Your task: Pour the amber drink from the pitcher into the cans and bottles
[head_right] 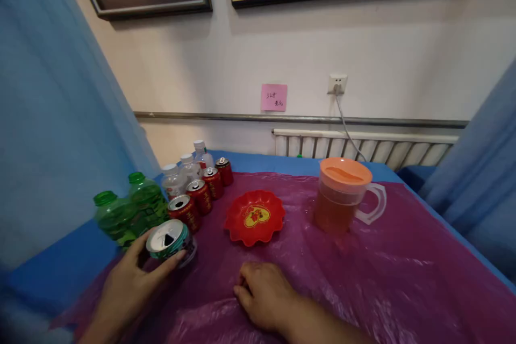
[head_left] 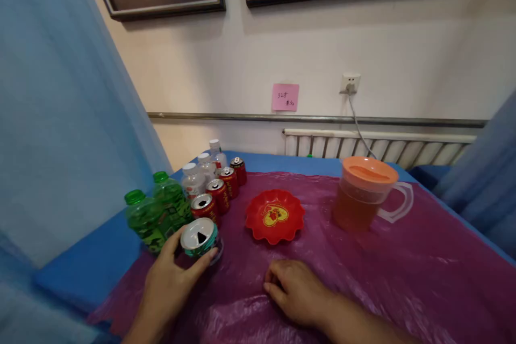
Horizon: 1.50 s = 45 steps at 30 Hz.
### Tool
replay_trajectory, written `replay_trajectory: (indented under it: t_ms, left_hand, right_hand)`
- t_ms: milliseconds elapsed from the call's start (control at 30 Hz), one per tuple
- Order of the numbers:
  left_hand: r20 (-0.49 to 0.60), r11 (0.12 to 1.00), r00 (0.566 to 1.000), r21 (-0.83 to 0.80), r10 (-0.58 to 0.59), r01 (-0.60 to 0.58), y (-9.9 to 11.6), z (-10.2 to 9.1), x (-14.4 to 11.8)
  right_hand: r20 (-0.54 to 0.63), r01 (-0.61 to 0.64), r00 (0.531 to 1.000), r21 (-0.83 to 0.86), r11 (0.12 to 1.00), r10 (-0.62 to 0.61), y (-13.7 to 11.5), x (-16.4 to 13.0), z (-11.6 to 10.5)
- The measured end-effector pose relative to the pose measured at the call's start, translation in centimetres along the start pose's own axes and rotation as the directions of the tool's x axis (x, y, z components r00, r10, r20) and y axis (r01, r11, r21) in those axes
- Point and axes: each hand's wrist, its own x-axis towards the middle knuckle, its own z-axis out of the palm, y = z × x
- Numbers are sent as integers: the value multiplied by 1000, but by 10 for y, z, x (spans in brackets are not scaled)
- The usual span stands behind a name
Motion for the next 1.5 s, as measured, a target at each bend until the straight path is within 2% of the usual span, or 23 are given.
replay_trajectory:
  t_ms: [100, 167, 233, 333, 433, 633, 1000, 1167, 1267, 1400, 1467, 1500]
  left_hand:
    - [79, 983, 991, -156, 111, -98, 43, 24, 15]
    - [124, 949, 974, -280, 188, -147, 68, 50, 31]
    - [163, 910, 957, -380, 239, -163, 84, 80, 47]
    - [191, 884, 946, -440, 262, -156, 88, 121, 65]
    - [236, 874, 938, -472, 253, -117, 76, 144, 74]
    - [302, 847, 918, -527, 258, -65, 56, 146, 79]
    - [436, 812, 869, -579, 233, 73, 57, 151, 71]
    - [458, 783, 857, -612, 237, 110, 59, 148, 70]
    - [463, 773, 852, -623, 243, 118, 60, 148, 69]
    - [466, 773, 849, -624, 250, 115, 60, 151, 70]
    - [445, 775, 859, -624, 252, 96, 59, 153, 71]
    - [432, 781, 867, -619, 248, 85, 59, 154, 71]
  right_hand:
    - [6, -7, 1000, -6, 1000, 7, -1, 2, -3]
    - [11, -14, 1000, 3, 1000, 13, -2, 4, -5]
    - [20, -24, 1000, 7, 1000, 24, -2, 6, -7]
    - [32, -27, 999, -8, 1000, 28, -1, 8, -6]
    - [44, -44, 998, -21, 999, 44, 1, 9, -2]
    - [72, -77, 994, -20, 997, 78, 3, 12, 0]
    - [78, -81, 993, -37, 996, 84, -1, 15, -8]
    - [79, -130, 989, 15, 991, 128, -8, 12, -15]
    - [130, -180, 977, 87, 980, 168, -12, 2, -24]
    - [184, -207, 967, 180, 962, 174, -5, -26, -34]
    - [137, -197, 977, 276, 941, 164, 4, -45, -37]
    - [62, -190, 982, 326, 926, 180, 9, -54, -40]
